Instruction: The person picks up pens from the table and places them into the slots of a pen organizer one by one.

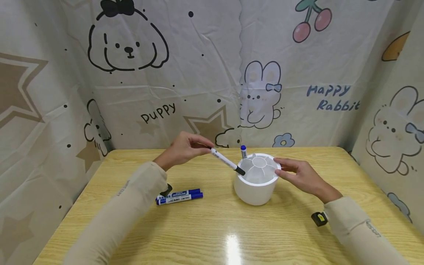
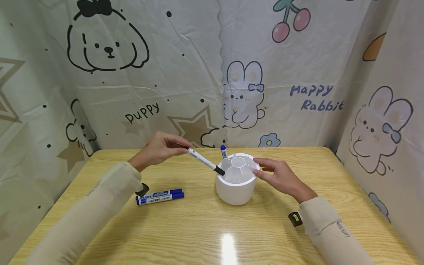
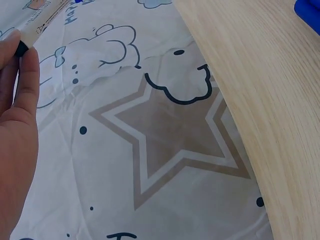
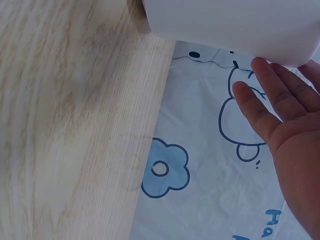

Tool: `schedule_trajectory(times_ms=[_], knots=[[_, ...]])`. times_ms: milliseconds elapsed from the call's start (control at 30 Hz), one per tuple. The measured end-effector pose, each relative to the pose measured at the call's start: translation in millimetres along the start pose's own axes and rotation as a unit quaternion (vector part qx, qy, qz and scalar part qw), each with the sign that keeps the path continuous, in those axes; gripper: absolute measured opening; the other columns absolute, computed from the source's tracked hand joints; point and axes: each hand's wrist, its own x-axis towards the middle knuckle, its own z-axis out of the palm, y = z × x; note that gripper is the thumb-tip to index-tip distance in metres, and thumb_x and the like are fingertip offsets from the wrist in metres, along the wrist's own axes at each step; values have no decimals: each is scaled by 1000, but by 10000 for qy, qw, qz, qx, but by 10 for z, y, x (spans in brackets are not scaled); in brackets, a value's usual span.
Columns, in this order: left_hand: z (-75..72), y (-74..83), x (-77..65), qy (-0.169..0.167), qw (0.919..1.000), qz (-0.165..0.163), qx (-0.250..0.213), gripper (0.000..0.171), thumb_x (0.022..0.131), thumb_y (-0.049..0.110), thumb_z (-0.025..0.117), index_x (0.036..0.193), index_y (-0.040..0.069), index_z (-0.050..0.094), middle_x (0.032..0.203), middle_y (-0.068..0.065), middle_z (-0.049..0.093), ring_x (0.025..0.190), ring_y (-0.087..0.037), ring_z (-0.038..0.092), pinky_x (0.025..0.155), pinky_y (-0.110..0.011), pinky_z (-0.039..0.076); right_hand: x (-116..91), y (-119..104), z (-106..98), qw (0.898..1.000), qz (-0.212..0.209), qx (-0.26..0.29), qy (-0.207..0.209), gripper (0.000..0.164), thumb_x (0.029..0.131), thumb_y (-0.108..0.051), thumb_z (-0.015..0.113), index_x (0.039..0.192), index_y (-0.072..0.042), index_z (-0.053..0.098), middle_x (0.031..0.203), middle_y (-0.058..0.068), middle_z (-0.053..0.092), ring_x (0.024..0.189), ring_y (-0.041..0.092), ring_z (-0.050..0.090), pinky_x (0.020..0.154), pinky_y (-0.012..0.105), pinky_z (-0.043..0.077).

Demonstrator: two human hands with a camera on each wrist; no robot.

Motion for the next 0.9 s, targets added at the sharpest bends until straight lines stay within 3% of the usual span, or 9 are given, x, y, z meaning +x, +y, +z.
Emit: schedule_trajectory(times_ms=[167, 433, 900], knots=[[57, 2, 47, -42, 10000, 33, 48, 18, 86, -9, 73, 104, -9, 73, 101, -18, 73, 92, -41, 70, 79, -36, 60, -3, 20, 0, 9999, -105, -15, 53, 46, 99, -19, 65, 139, 2, 56, 141, 24, 53, 117, 43, 61, 92, 53, 53], [188, 61, 156, -136, 9998, 3, 142, 19, 86, -6, 74, 105, -7, 74, 102, -18, 74, 88, -23, 73, 78, -31, 60, -9, 42, 4, 9997, -215, -19, 109, 43, 99, -17, 65, 137, 1, 58, 140, 23, 55, 114, 41, 62, 91, 54, 54], [293, 67, 218, -157, 9998, -68, 126, 20, 87, -6, 73, 107, -8, 73, 106, -18, 73, 93, -23, 73, 81, -30, 59, -23, 63, 7, 9994, -266, -99, 176, 41, 99, -15, 66, 136, 2, 59, 137, 22, 58, 111, 38, 64, 90, 51, 55]])
